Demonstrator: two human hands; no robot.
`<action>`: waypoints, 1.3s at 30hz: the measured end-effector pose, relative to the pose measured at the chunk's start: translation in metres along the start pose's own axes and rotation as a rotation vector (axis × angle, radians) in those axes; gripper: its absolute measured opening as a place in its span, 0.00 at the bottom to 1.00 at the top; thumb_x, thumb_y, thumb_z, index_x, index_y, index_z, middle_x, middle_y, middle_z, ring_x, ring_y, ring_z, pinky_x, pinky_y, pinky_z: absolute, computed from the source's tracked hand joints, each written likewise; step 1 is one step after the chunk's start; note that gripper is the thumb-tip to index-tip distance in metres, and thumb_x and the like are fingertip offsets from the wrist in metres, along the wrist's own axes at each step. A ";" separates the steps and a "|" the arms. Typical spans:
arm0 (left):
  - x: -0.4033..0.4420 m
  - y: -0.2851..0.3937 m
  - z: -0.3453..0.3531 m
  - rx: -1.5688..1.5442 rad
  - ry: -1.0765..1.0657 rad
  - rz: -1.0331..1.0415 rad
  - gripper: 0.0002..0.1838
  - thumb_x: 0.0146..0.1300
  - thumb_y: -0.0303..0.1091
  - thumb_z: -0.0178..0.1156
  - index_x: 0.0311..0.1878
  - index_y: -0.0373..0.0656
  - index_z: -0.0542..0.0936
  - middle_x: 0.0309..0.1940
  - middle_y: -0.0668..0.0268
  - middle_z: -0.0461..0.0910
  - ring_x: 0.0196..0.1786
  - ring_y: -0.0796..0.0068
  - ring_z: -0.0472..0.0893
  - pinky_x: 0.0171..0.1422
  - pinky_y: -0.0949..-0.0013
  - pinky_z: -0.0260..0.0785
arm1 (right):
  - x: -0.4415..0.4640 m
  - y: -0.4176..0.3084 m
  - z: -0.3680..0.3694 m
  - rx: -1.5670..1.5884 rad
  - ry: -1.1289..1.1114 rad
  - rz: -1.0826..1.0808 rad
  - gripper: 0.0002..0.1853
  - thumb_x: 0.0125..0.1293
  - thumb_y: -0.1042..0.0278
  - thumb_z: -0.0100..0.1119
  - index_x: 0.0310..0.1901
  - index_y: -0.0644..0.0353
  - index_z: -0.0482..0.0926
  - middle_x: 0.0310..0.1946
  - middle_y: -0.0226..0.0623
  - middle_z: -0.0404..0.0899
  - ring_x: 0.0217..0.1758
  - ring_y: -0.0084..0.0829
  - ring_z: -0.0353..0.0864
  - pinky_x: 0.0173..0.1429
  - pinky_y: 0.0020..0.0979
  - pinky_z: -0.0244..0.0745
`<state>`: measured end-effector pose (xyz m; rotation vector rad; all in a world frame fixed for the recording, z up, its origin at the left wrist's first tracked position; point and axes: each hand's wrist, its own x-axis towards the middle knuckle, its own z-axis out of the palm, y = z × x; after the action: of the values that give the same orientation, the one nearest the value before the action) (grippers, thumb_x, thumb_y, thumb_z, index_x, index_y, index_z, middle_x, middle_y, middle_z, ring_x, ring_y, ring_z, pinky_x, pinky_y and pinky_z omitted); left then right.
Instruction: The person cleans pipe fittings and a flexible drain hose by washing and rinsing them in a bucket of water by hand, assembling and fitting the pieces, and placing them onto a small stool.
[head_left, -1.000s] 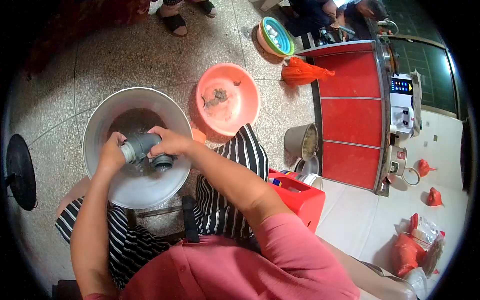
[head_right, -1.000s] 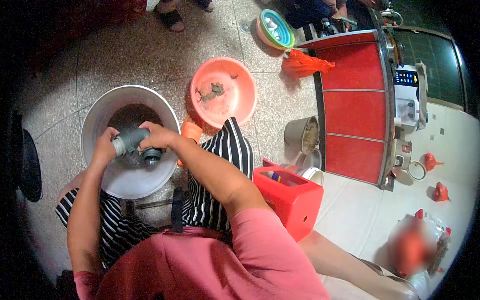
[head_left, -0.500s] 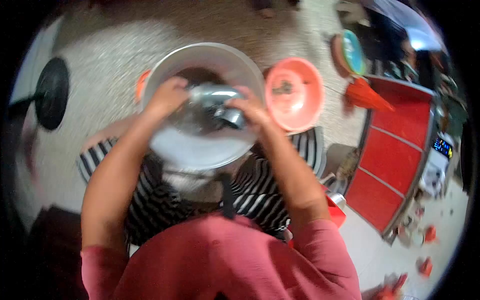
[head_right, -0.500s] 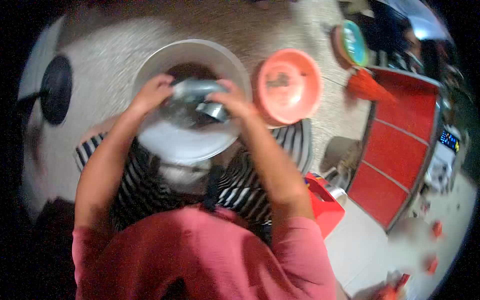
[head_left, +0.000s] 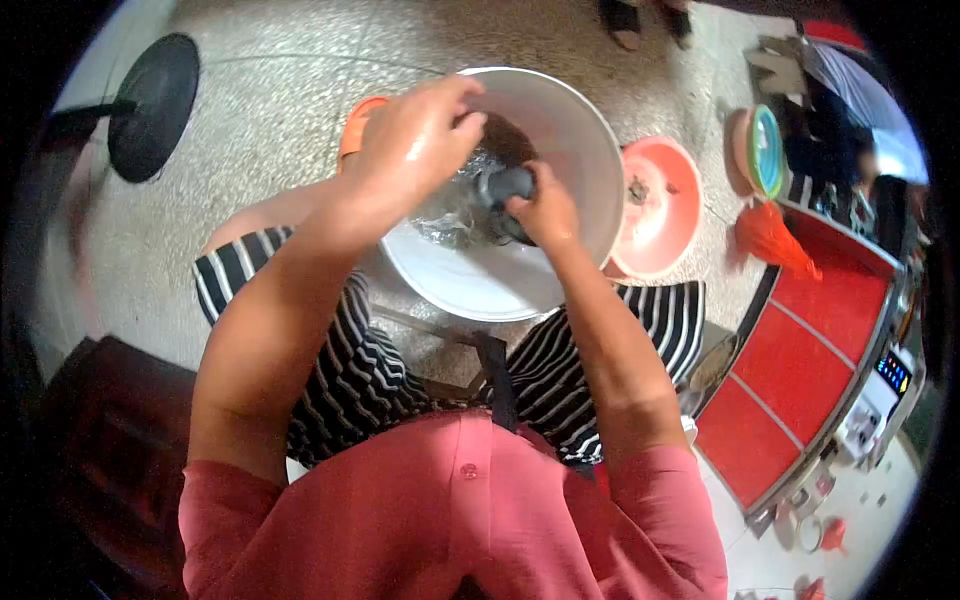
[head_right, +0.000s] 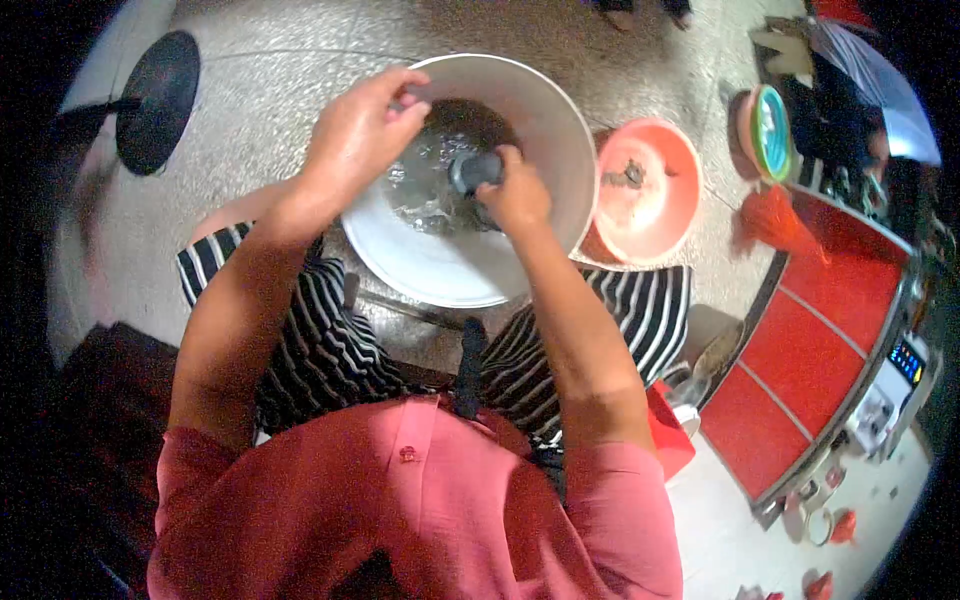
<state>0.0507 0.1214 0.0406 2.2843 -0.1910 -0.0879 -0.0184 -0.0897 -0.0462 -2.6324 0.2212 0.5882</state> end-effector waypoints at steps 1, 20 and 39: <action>0.004 -0.002 -0.001 0.005 0.018 0.013 0.15 0.55 0.38 0.57 0.46 0.47 0.76 0.31 0.62 0.79 0.31 0.66 0.78 0.38 0.66 0.71 | -0.003 -0.018 -0.009 -0.025 0.049 0.011 0.30 0.47 0.62 0.64 0.54 0.50 0.66 0.40 0.49 0.74 0.45 0.47 0.76 0.48 0.43 0.71; -0.052 0.031 -0.003 -0.736 -0.852 -0.060 0.22 0.57 0.32 0.58 0.56 0.42 0.70 0.43 0.68 0.74 0.47 0.80 0.71 0.53 0.75 0.64 | -0.106 0.032 -0.032 2.193 -0.510 0.265 0.26 0.57 0.46 0.51 0.52 0.56 0.68 0.39 0.43 0.71 0.32 0.39 0.72 0.26 0.42 0.76; -0.054 0.068 0.023 -0.638 -0.771 0.342 0.40 0.36 0.32 0.73 0.56 0.39 0.66 0.53 0.58 0.69 0.58 0.62 0.68 0.63 0.63 0.59 | -0.109 0.031 0.004 2.256 -0.737 0.348 0.22 0.66 0.53 0.42 0.53 0.62 0.69 0.43 0.48 0.77 0.42 0.39 0.80 0.40 0.37 0.81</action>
<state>-0.0124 0.0692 0.0764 1.4628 -0.8184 -0.7388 -0.1251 -0.1093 -0.0136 -0.1739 0.5817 0.6364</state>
